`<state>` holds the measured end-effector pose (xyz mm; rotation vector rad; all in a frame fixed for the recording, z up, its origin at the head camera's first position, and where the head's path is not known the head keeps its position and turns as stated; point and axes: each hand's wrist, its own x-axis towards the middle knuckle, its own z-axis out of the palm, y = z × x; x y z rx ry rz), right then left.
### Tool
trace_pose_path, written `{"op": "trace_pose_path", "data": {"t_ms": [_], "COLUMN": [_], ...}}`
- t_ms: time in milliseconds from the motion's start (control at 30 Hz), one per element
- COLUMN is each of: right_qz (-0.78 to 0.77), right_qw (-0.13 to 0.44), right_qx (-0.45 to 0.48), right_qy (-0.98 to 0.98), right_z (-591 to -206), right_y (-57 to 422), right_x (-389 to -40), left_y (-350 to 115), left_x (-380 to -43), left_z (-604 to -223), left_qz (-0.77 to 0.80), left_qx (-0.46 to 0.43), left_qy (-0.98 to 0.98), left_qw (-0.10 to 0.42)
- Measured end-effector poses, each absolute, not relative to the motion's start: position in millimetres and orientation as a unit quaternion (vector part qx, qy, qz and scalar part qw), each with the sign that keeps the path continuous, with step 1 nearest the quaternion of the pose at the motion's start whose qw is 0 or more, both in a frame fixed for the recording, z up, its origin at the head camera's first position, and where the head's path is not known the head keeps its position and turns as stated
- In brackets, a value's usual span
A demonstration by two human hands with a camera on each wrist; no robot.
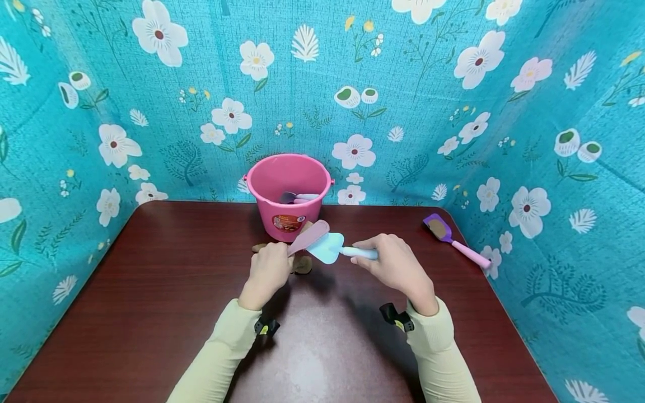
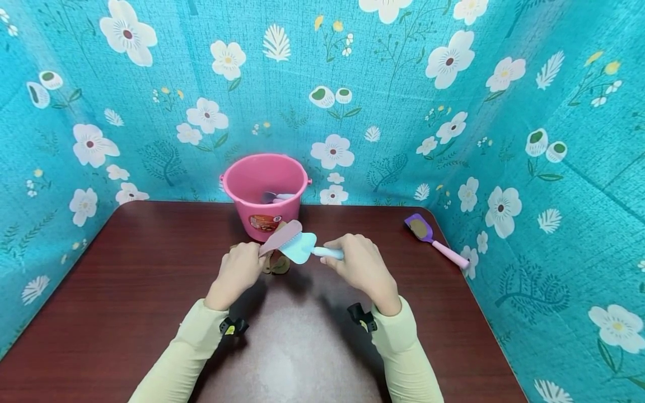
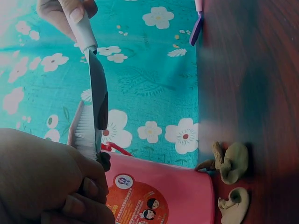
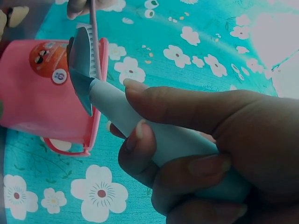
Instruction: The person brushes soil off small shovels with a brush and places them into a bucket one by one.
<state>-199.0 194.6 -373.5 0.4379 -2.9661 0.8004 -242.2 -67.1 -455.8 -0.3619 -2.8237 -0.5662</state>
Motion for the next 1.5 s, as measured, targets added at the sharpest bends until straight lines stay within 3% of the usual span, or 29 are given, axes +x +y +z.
{"op": "trace_pose_path", "data": {"t_ms": [333, 867, 1500], "right_qz": [0.250, 0.259, 0.246], "right_qw": [0.031, 0.026, 0.041], "right_qx": [0.138, 0.141, 0.144], "right_qy": [-0.958, -0.955, -0.958], "right_z": [-373.7, -373.3, -370.3], "right_y": [200.4, 195.7, 201.7], "right_x": [-199.2, -201.9, -198.2], "left_y": [-76.9, -47.0, -79.7], "left_x": [-249.0, -226.8, -252.6], "left_z": [-457.0, -450.0, -459.6], "left_qz": [-0.208, -0.262, -0.215], "left_qx": [-0.106, -0.192, -0.104], "left_qy": [-0.963, -0.942, -0.965], "left_qw": [0.133, 0.081, 0.109]}}
